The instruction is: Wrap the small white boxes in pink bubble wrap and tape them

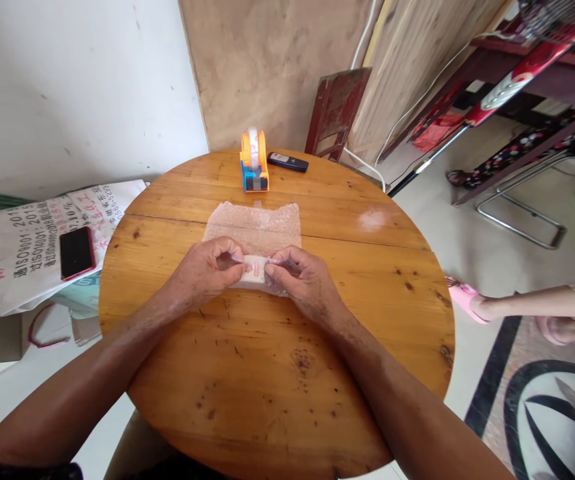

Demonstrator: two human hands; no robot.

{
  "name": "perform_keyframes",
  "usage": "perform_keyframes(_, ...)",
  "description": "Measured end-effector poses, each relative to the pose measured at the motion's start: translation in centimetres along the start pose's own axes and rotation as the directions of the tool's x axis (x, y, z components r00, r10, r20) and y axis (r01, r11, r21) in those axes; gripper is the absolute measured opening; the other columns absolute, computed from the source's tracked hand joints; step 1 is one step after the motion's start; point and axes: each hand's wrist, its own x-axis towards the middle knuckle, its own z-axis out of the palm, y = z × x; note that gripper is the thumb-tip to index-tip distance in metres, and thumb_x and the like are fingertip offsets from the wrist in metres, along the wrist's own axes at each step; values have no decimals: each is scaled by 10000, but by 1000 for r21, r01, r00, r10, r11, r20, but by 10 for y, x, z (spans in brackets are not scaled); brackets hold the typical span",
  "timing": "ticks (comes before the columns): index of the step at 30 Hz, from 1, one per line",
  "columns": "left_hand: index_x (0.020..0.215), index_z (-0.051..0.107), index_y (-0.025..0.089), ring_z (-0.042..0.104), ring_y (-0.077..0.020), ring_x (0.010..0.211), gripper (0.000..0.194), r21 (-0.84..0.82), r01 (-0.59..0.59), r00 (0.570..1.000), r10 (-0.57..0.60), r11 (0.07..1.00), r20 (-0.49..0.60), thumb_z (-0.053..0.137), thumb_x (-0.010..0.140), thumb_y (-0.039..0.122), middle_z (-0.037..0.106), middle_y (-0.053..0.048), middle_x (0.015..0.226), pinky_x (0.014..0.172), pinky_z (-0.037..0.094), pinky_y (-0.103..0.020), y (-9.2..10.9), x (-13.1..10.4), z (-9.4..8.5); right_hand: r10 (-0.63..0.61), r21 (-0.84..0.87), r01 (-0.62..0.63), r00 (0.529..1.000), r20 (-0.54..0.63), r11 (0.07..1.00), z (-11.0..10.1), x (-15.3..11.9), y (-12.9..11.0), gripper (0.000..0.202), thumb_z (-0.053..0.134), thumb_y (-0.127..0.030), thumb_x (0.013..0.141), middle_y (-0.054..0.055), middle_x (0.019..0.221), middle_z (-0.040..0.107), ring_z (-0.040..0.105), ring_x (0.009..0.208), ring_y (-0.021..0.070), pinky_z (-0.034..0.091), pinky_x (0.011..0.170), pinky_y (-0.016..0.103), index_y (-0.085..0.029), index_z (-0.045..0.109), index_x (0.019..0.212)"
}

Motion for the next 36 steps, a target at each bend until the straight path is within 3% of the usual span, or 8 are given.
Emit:
perform_keyframes(9,731,594,173,554,-129,690,138,-60,90,990,-82,994,118,645,730,301,645,-2,777,613,424,-237,3,-13,-2,88,52,-95,989,120,994,-4,-8,-6,159,661,-311,710,52,901,714,636,746,175,509,657,308,-203,556,658)
perform_keyframes(15,741,572,176,466,-90,551,160,-110,163,975,-143,980,172,662,701,302,562,44,638,506,357,-196,6,-9,-2,164,-48,-157,965,206,986,-13,-4,-2,168,632,-348,748,-30,603,569,486,528,118,385,489,236,-204,564,695)
perform_keyframes(18,776,568,181,483,-89,567,115,-91,131,977,-113,987,178,640,720,252,571,51,661,525,384,-194,7,-7,-3,51,-212,-14,984,172,977,-16,-6,-4,89,606,-292,778,-15,667,600,526,582,138,417,538,260,-208,575,775)
perform_keyframes(20,793,577,183,509,-97,606,96,-64,94,982,-82,994,171,633,732,233,588,45,697,557,407,-202,7,-7,-3,-134,-403,151,989,69,903,-15,-9,-10,85,585,-228,787,39,829,652,592,732,189,466,648,317,-212,590,871)
perform_keyframes(22,812,587,185,532,-109,647,98,-55,76,983,-66,996,169,635,745,240,605,35,732,587,426,-214,6,-8,-3,-363,-587,308,931,26,749,-13,-16,-18,142,555,-176,811,89,1001,660,601,896,236,467,769,378,-220,604,936)
perform_keyframes(25,849,602,188,572,-126,716,94,-51,58,983,-48,997,178,618,774,244,639,19,795,646,457,-233,3,-8,-3,-543,-696,500,819,186,515,-5,-26,-31,163,521,-155,877,76,1055,680,589,937,238,419,838,411,-241,629,964)
perform_keyframes(29,870,604,193,591,-141,766,94,-14,18,984,-15,1000,179,585,787,232,656,9,828,704,469,-258,1,-7,-2,-478,-704,579,795,373,413,6,-31,-37,169,501,-249,952,61,1028,712,588,952,239,366,868,426,-226,641,1045)
perform_keyframes(36,875,603,198,600,-147,766,102,-33,21,980,-14,999,200,587,785,244,660,8,835,710,475,-265,1,-5,-2,-354,-739,500,861,366,451,-1,-24,-30,266,499,-415,963,89,1031,715,594,901,250,329,838,417,-186,634,976)
